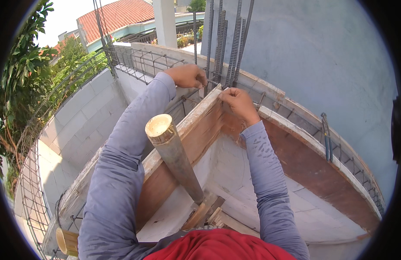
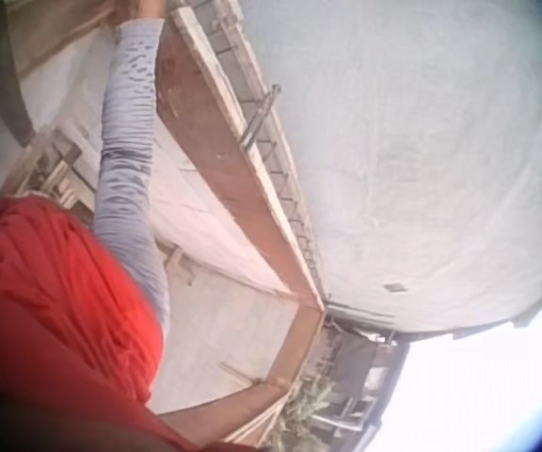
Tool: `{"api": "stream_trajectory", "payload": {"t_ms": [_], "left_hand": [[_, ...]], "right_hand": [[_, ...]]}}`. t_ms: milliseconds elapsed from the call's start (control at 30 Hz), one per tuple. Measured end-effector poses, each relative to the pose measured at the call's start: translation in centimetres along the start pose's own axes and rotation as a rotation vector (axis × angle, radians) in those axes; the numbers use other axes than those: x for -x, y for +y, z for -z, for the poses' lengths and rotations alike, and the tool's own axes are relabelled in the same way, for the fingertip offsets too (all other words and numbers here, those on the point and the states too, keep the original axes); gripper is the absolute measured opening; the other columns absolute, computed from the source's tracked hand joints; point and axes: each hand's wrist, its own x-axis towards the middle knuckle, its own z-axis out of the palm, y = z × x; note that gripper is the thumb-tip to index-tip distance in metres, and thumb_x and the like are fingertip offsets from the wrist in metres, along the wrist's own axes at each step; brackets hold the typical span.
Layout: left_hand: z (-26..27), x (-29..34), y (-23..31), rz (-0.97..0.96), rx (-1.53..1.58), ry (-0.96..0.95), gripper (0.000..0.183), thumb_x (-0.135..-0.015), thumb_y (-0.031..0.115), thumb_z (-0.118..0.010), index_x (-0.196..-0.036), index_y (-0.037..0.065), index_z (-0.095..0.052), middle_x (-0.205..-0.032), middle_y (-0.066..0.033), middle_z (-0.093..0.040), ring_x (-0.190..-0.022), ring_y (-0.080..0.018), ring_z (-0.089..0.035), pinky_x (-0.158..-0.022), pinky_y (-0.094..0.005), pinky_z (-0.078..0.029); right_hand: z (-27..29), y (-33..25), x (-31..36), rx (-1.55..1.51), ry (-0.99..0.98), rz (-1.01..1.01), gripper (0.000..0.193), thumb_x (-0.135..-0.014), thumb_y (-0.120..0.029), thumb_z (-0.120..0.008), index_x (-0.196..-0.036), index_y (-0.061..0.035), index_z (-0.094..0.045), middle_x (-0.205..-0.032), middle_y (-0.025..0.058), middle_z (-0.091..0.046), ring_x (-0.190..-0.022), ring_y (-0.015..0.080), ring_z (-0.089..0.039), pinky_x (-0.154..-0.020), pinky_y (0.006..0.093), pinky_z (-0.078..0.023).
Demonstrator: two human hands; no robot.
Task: The person uses pincers to twist and tighten wire around rebar and wooden formwork to secure the structure.
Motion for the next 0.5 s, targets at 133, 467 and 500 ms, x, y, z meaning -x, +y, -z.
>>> {"api": "stream_trajectory", "payload": {"t_ms": [133,467,500], "left_hand": [[0.7,0.8,-1.1,0.062,0.012,0.062,0.024,-0.088,0.015,-0.076,-0.111,0.009,-0.078,-0.119,-0.0103,-0.075,-0.115,-0.0278,-0.068,-0.100,-0.0404,-0.050],[-1.7,2.0,-14.5,0.350,0.290,0.218,0.042,-0.102,0.038,-0.060,-0.134,0.012,-0.069,-0.129,-0.0159,-0.070,-0.115,-0.0311,-0.066,-0.101,-0.0430,-0.051],[-2.7,1.3,-13.1,0.256,0.151,0.171,0.047,-0.103,0.042,-0.058,-0.137,0.010,-0.067,-0.130,-0.0177,-0.069,-0.116,-0.0311,-0.066,-0.100,-0.0426,-0.051]], "right_hand": [[1.6,-2.2,0.1,0.505,-0.053,0.219,0.022,-0.090,-0.021,-0.072,-0.097,-0.0001,-0.077,-0.086,0.0091,-0.075,-0.076,0.0167,-0.067,-0.075,0.0325,-0.052],[0.6,-1.5,1.3,0.391,0.072,0.245,0.025,-0.091,-0.024,-0.070,-0.100,-0.0009,-0.076,-0.087,0.0157,-0.076,-0.080,0.0319,-0.072,-0.077,0.0410,-0.056],[1.2,-1.5,1.6,0.394,0.088,0.210,0.025,-0.091,-0.024,-0.070,-0.101,-0.0012,-0.076,-0.090,0.0155,-0.076,-0.081,0.0319,-0.072,-0.078,0.0413,-0.056]]}}
